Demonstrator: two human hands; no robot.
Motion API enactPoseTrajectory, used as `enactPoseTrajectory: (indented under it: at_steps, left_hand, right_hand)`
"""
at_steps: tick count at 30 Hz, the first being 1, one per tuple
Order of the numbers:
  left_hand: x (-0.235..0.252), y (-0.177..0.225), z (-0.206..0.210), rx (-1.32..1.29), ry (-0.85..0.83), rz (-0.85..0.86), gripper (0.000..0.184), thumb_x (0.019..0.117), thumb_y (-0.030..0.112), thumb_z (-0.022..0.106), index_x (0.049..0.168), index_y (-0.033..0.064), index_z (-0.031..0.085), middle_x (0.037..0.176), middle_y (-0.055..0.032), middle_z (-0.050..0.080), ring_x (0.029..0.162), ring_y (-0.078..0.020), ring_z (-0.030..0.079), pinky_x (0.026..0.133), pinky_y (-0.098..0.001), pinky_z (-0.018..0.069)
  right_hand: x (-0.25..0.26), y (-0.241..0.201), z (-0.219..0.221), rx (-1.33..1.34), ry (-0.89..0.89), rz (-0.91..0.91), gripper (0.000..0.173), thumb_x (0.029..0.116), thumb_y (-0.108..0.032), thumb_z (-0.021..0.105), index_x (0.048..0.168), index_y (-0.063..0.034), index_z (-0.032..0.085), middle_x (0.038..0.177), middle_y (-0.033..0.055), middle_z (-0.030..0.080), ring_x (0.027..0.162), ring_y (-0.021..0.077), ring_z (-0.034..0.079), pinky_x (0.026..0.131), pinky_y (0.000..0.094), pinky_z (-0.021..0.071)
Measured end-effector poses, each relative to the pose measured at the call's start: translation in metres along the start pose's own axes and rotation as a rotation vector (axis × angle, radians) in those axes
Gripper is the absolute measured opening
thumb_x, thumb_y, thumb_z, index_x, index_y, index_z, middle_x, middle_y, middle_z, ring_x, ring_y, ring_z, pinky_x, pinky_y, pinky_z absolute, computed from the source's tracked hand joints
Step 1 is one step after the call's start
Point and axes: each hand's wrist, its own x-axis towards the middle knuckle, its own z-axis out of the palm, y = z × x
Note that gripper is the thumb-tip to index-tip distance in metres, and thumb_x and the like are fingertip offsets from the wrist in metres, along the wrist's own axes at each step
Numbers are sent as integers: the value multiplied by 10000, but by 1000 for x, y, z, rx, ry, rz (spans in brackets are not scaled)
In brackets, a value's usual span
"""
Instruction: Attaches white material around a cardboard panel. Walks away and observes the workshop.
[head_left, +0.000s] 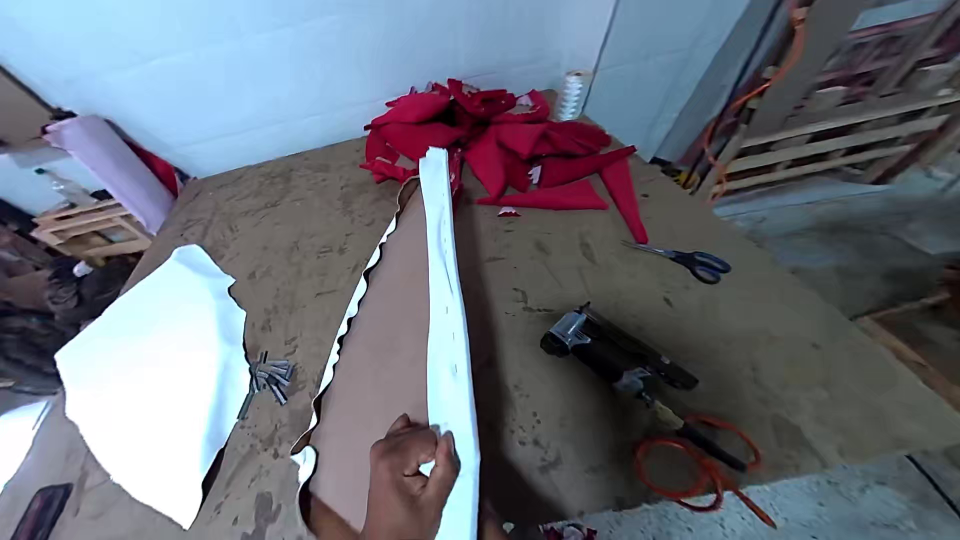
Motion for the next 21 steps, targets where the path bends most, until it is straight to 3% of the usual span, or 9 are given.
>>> enactPoseTrajectory:
  at_steps: [2,5,8,11,13,14,16,18,21]
  left_hand:
    - [-7,-36,30,34,8,19,438,985,246,627,578,153,496,551,43,513,569,-91,531,677,-342,464]
    - [-18,-76,80,157,-113,-13,440,1004,292,606,594,159,519,565,42,543,575,-95,559,700,-358,496]
    - [-35,-104,118,348,-176,2,383,989,300,586,634,158,577,603,30,610,629,-114,617,713,-365,503]
    - [-34,-108,126,391,-211,-15,344,974,277,589,660,142,627,640,7,655,671,-146,662,719,-385,534]
    - [-36,-106,124,392,-220,-26,341,978,271,588,665,139,630,637,13,650,657,-138,651,702,-375,523]
    - [-38,-107,124,386,-220,-24,347,983,271,586,662,141,618,629,20,637,644,-130,633,692,-367,508]
    - [-36,-109,124,385,-218,-21,351,989,282,579,668,144,615,632,24,633,644,-122,625,696,-361,496]
    - [-37,-111,120,404,-218,-18,363,991,294,576,662,147,620,627,26,634,643,-119,631,700,-363,501]
    - [-44,-110,123,395,-205,-3,337,977,294,598,672,157,640,636,38,636,658,-112,631,711,-359,496]
  right_hand:
    - [65,30,-27,371,-1,-335,492,1130,-317,288,1470,-14,474,1277,21,679,1171,7,626,1001,212,532]
    - [103,28,-72,797,-55,-238,773,970,-740,407,1408,-127,583,1301,106,691,1224,200,653,1054,439,535]
    - [83,36,-134,516,-52,-135,1063,886,-880,293,1531,-47,429,1489,162,555,1385,295,525,1139,513,450]
    - [44,-13,-190,-43,-45,-318,931,977,-784,184,1463,-77,545,1474,191,575,1349,384,555,1070,559,498]
    - [41,-60,-226,-552,185,-448,632,1064,-595,357,1391,-110,595,1359,119,664,1229,329,649,999,543,567]
    - [50,-77,-243,-766,341,-441,581,1028,-559,510,1373,-102,608,1336,93,670,1214,281,654,989,516,576]
    - [86,-95,-274,-1162,486,-393,715,914,-554,689,1437,-89,542,1392,139,589,1261,301,598,1009,530,548]
    - [119,-95,-285,-1393,468,-331,818,844,-444,821,1491,-73,483,1434,225,525,1257,410,574,988,621,524]
    - [137,-97,-285,-1527,437,-209,802,790,-194,868,1490,-99,489,1488,226,460,1245,441,573,925,653,544]
